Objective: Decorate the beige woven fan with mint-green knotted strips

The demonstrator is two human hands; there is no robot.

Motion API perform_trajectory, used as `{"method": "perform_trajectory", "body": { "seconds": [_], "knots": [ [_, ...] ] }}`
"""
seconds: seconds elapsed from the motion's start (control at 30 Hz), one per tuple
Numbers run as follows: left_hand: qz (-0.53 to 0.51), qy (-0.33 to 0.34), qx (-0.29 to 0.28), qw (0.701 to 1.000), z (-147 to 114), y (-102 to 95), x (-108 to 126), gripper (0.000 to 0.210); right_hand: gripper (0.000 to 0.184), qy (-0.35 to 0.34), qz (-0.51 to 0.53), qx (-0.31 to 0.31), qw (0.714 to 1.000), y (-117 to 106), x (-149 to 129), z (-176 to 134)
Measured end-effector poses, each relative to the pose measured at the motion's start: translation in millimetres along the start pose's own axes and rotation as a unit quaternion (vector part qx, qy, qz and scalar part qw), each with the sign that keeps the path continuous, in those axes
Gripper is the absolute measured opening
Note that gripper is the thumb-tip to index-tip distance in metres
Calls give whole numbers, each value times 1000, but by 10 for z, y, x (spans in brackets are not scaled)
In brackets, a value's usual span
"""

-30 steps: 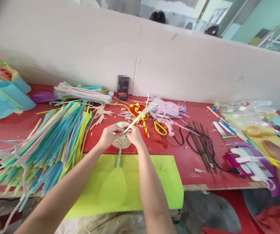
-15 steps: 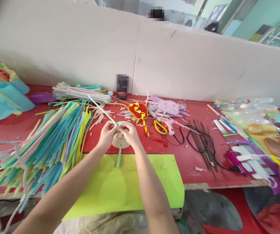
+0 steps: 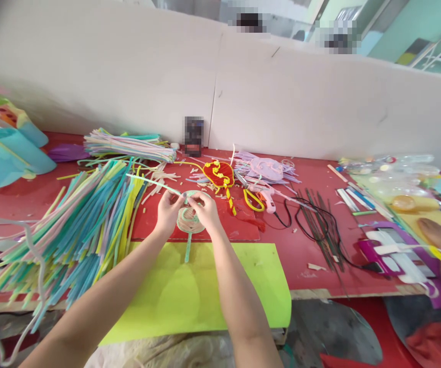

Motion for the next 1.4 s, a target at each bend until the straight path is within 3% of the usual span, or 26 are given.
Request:
{"method": "perform_trajectory", "body": {
  "seconds": [0.3, 0.6, 0.7, 0.9, 0.97, 1.1, 1.4],
  "knots": [
    [-2, -16, 35, 999, -31, -14, 43, 24, 29, 26, 10, 0, 1000, 16, 62, 9],
    [33, 18, 77, 996, -79, -66, 33, 24, 28, 32, 15, 14, 999, 82, 71, -2],
    [-1, 10, 51, 999, -58, -42, 5, 24, 28, 36, 20, 30, 999, 58, 68, -3],
    [-54, -57, -118, 990, 35, 91, -56, 26, 27, 47, 32, 10, 998, -98, -8, 0],
    [-44, -65, -145, 986, 52, 92, -57, 28, 26, 52, 29, -2, 998, -132, -35, -5],
    [-45, -59, -151, 986, 60, 75, -32, 27, 25, 50, 34, -9, 998, -118, -61, -9],
    [-23, -17, -88, 996, 53, 39, 23, 20, 26, 35, 56, 20, 998, -55, -1, 9]
  ]
}}
Point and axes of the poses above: each hand's wrist, its own z-axis towards the middle knuckle, its own y-axis out of the palm, x = y × z, the point moved 6 cm from there along z, towards the middle knuckle, and after that the axes turned 2 degrees about -y, right-handed, at the moved point
